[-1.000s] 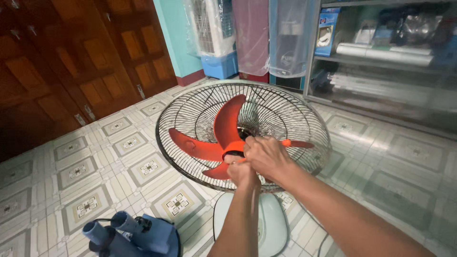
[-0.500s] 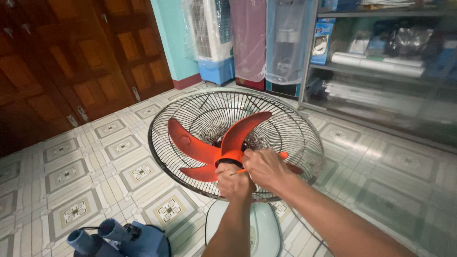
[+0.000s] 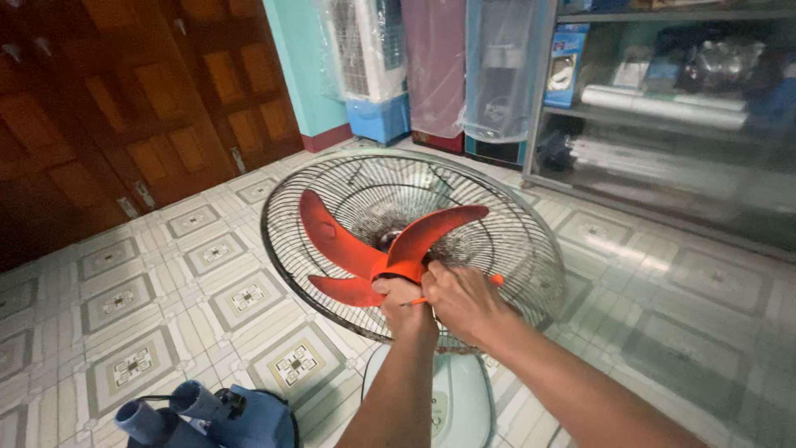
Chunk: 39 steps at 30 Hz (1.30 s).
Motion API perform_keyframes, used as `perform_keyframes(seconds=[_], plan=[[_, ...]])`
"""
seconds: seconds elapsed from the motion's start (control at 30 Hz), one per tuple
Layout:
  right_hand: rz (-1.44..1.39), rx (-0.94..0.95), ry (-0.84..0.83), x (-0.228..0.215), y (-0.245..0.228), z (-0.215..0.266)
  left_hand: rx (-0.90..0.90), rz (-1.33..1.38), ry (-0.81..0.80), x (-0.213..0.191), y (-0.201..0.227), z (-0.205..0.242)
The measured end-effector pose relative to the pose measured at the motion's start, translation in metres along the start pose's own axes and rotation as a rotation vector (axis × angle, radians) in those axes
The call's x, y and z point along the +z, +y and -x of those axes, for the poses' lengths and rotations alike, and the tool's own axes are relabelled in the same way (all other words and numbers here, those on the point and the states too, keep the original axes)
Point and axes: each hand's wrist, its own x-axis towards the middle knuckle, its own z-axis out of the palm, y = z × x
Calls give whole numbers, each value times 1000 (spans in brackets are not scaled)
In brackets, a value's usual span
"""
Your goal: The person disassembles a standing fan using a screwdriver. They remove the rear motor cover, the front grille, the fan blades, and the rear grille, then unscrew the motor housing from the stand.
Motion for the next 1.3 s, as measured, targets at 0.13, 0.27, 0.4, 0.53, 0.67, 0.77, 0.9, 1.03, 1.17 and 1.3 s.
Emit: perform_keyframes(seconds=[0.13, 0.27, 0.4, 0.53, 0.67, 0.77, 0.9, 1.03, 1.17, 1.3], plan=[[-95, 31, 58, -1, 2, -5, -29, 73, -27, 6, 11, -2], [-79, -70, 120, 3, 5, 2, 7, -270, 160, 6, 4, 2], [-133, -63, 38, -4, 13, 0, 237, -617, 395, 8, -10, -1], [-17, -147, -44, -16, 10, -16, 562, -927, 258, -10, -14, -16], [32, -232, -77, -33, 4, -35, 913, -1190, 44, -44, -2, -20], [126, -233, -173, -46, -2, -48, 1191, -1239, -127, -61, 7, -13], [131, -223, 91, -64, -17, -40, 1820, -1224, -164, -90, 19, 5], [-248, 62, 465, -71, -22, 13, 1631, -1003, -193, -103, 47, 19], [-905, 972, 337, -41, -51, 37, 1000, -1253, -170, -96, 57, 21], [-1724, 1272, 422, -23, -41, 20, 675, -951, -129, -72, 41, 19]])
